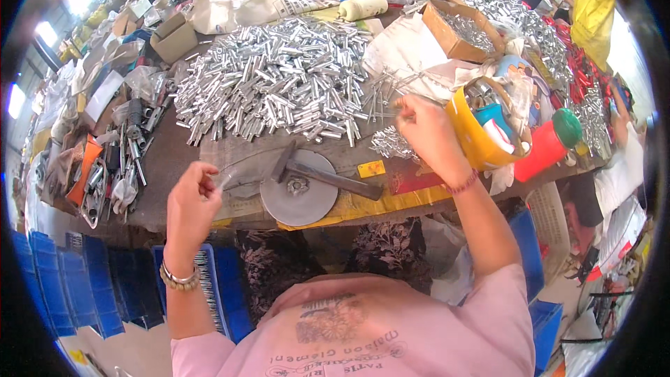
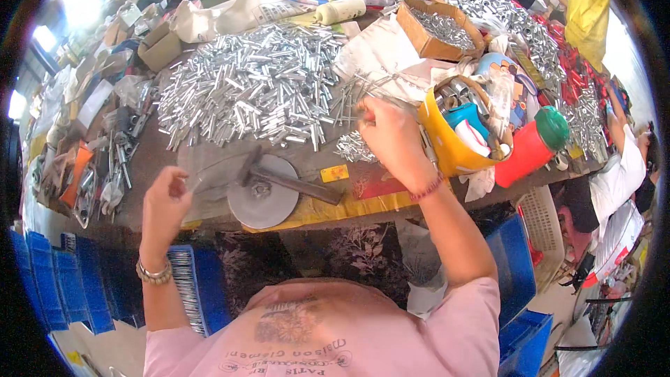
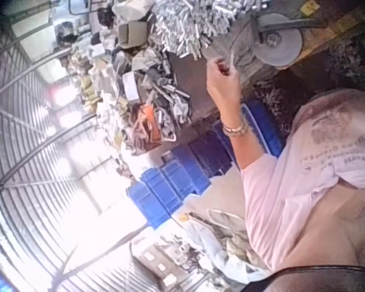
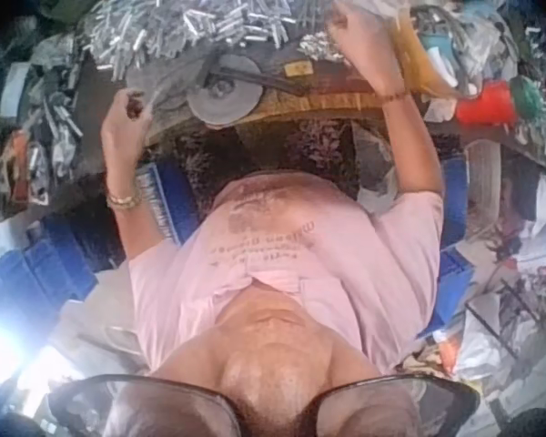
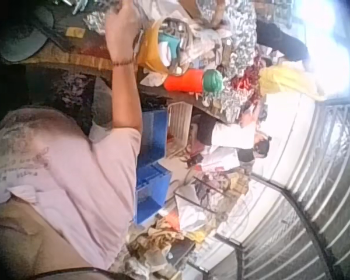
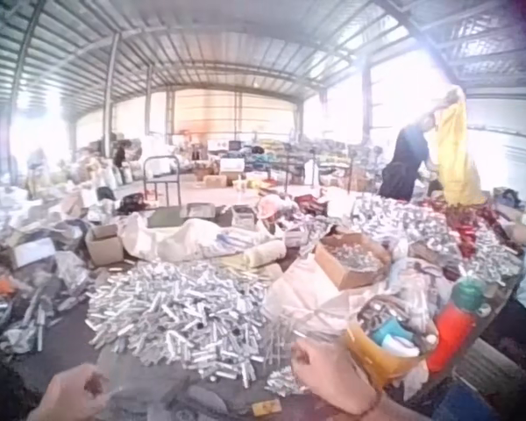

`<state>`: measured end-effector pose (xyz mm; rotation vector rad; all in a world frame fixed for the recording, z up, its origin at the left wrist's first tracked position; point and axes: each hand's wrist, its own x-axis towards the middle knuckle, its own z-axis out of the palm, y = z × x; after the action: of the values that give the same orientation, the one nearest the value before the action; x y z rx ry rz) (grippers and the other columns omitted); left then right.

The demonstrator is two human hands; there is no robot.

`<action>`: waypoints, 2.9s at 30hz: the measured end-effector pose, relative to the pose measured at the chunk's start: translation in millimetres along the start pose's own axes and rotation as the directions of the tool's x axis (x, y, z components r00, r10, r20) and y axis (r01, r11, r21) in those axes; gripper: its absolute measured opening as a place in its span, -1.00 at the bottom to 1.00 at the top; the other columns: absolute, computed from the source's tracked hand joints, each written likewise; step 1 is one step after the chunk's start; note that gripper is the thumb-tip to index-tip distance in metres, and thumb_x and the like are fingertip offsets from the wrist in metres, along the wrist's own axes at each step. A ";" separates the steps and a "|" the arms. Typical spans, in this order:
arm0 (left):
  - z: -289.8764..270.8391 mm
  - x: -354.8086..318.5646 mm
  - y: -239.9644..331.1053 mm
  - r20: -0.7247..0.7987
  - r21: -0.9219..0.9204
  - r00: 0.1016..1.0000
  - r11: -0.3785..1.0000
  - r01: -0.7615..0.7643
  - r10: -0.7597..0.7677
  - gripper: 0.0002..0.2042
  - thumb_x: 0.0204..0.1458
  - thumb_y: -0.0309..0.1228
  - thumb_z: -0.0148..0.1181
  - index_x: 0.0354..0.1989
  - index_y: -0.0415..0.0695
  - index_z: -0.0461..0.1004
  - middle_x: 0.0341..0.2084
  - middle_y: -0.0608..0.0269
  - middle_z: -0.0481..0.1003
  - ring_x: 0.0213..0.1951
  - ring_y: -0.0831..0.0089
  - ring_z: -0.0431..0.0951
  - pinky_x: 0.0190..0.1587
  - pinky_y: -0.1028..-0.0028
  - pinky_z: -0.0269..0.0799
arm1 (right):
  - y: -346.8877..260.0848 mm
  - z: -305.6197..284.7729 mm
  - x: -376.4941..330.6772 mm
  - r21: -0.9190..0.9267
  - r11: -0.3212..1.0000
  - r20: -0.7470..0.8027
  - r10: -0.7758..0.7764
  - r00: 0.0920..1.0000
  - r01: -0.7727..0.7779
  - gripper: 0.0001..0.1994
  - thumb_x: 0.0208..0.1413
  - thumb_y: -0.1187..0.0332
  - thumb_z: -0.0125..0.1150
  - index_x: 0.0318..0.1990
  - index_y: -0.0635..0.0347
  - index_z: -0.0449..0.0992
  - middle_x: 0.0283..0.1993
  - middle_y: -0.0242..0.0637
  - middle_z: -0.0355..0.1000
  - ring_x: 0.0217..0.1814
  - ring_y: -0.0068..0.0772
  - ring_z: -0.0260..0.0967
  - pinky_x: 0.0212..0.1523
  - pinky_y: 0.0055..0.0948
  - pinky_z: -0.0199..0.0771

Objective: The person assembles metal hardware by taking metal rods from a container, fitting metal sleeves onto them, and tapping the pieces together on a metal plate using a hammer.

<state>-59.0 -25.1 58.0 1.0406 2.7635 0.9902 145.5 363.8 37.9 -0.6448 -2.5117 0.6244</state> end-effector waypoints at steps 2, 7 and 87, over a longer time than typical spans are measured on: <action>4.0 -11.4 5.3 0.043 0.004 0.999 1.000 -0.030 0.029 -0.68 0.08 -0.62 0.34 0.04 -0.16 0.58 -0.31 0.14 0.58 -0.29 0.33 0.63 -0.15 0.35 0.57 | 10.0 12.3 21.3 -0.072 0.997 -0.040 0.002 0.999 -0.005 -0.70 0.15 0.39 0.37 0.06 0.12 0.66 -0.16 -0.04 0.70 -0.06 0.10 0.69 -0.03 0.02 0.66; 17.0 -20.5 8.2 0.095 0.066 0.994 0.996 -0.056 0.050 -0.69 0.10 -0.50 0.42 0.03 -0.17 0.59 -0.23 0.15 0.55 -0.28 0.31 0.59 -0.12 0.35 0.53 | 9.3 43.4 47.8 -0.217 0.972 0.059 0.109 0.992 -0.094 -0.53 0.11 0.35 0.37 0.20 0.24 0.53 -0.13 0.14 0.68 0.04 0.27 0.65 0.02 0.14 0.63; 69.4 -37.2 28.7 -0.033 -0.288 0.964 0.921 -0.261 0.263 -0.83 0.09 -0.62 0.51 -0.15 -0.20 0.72 -0.28 0.17 0.52 -0.30 0.28 0.57 -0.25 0.38 0.48 | 4.0 -16.2 -78.4 -0.044 0.975 0.042 0.220 0.975 -0.218 -0.90 0.21 0.53 0.38 -0.14 0.22 0.63 -0.10 -0.15 0.57 -0.09 -0.04 0.63 0.00 -0.09 0.59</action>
<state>3.2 7.6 12.1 1.3779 2.4110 1.3703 216.7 329.8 23.2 -0.9412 -2.5216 0.6759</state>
